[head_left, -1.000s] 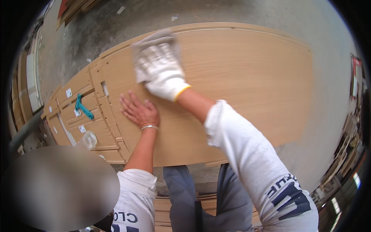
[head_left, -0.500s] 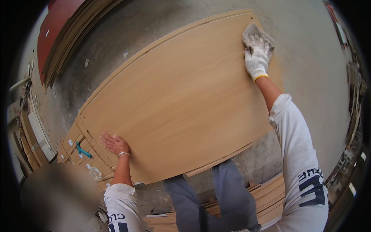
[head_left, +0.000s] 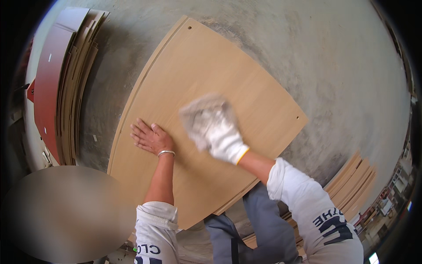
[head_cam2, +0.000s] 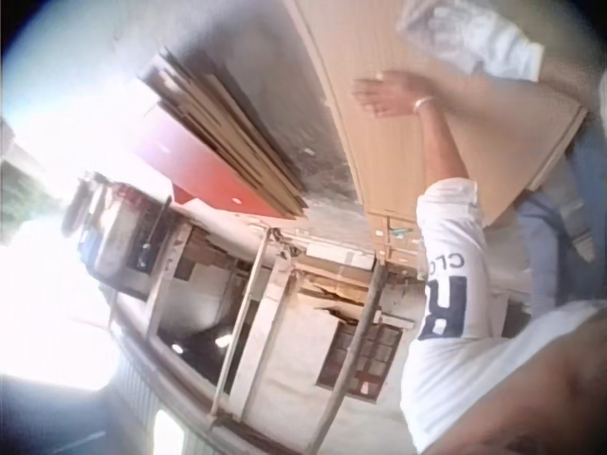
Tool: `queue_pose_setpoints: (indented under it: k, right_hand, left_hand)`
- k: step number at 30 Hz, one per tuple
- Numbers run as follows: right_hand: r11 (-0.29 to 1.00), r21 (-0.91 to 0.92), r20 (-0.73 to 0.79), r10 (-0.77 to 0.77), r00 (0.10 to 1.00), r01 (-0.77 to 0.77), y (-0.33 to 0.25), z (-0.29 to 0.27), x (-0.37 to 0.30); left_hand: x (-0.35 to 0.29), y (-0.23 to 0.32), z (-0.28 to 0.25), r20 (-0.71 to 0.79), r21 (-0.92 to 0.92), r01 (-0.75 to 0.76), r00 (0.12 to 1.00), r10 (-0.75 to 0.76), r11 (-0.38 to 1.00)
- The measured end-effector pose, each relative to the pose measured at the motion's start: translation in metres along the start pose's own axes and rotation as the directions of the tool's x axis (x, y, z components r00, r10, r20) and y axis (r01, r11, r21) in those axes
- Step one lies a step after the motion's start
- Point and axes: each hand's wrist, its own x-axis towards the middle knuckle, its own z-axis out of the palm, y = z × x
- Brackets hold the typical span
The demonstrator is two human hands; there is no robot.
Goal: The person wipes a large wooden panel with a cloth, then uses a scraper to remove residue. They continue wiping the panel and smaller pieces, then use a yellow air gun to blow dust off the surfaces.
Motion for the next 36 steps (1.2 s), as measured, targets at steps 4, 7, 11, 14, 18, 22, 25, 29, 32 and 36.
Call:
queue_pose_setpoints:
  k: [4,7,11,14,18,22,25,29,32,36]
  right_hand:
    - [0.932,-0.200,-0.222,0.258,0.940,-0.303,0.065,-0.067,0.040]
    - [0.862,-0.291,-0.174,0.380,0.909,-0.416,0.077,-0.073,-0.003]
    - [0.748,-0.340,-0.284,0.496,0.821,-0.570,0.099,-0.075,-0.017]
    - [0.781,-0.288,-0.331,0.462,0.823,-0.555,0.089,-0.060,0.061]
    - [0.799,-0.403,-0.388,0.293,0.874,-0.446,0.087,-0.055,0.223]
    - [0.849,-0.329,-0.397,0.272,0.876,-0.413,0.095,-0.051,0.238]
    - [0.768,-0.401,-0.313,0.397,0.863,-0.499,0.102,-0.058,0.133]
    - [0.506,-0.326,-0.292,0.749,0.595,-0.798,0.094,-0.066,0.001]
    - [0.505,-0.400,-0.402,0.654,0.641,-0.765,0.100,-0.053,0.049]
    - [0.604,-0.425,-0.420,0.529,0.738,-0.675,0.079,-0.060,0.186]
  left_hand:
    - [-0.001,0.000,0.003,-0.024,0.035,-0.002,1.000,0.003,0.999]
    - [-0.002,-0.006,0.001,-0.031,0.076,-0.013,0.999,0.015,0.997]
    - [-0.002,-0.002,-0.005,-0.012,0.079,-0.006,1.000,0.007,0.997]
    - [0.000,-0.006,-0.003,-0.023,0.100,-0.019,1.000,0.022,0.995]
    - [0.003,-0.003,0.002,-0.016,0.069,-0.039,0.999,0.041,0.997]
    - [0.001,-0.007,0.004,0.000,0.057,-0.030,1.000,0.030,0.998]
    - [0.000,-0.017,0.002,0.027,0.084,-0.023,0.999,0.020,0.996]
    - [0.001,-0.015,0.005,0.048,0.106,-0.013,0.999,0.008,0.994]
    - [-0.001,-0.009,0.004,0.056,0.046,-0.019,0.998,0.016,0.999]
    - [-0.004,-0.006,0.007,0.015,0.082,-0.035,0.999,0.034,0.996]
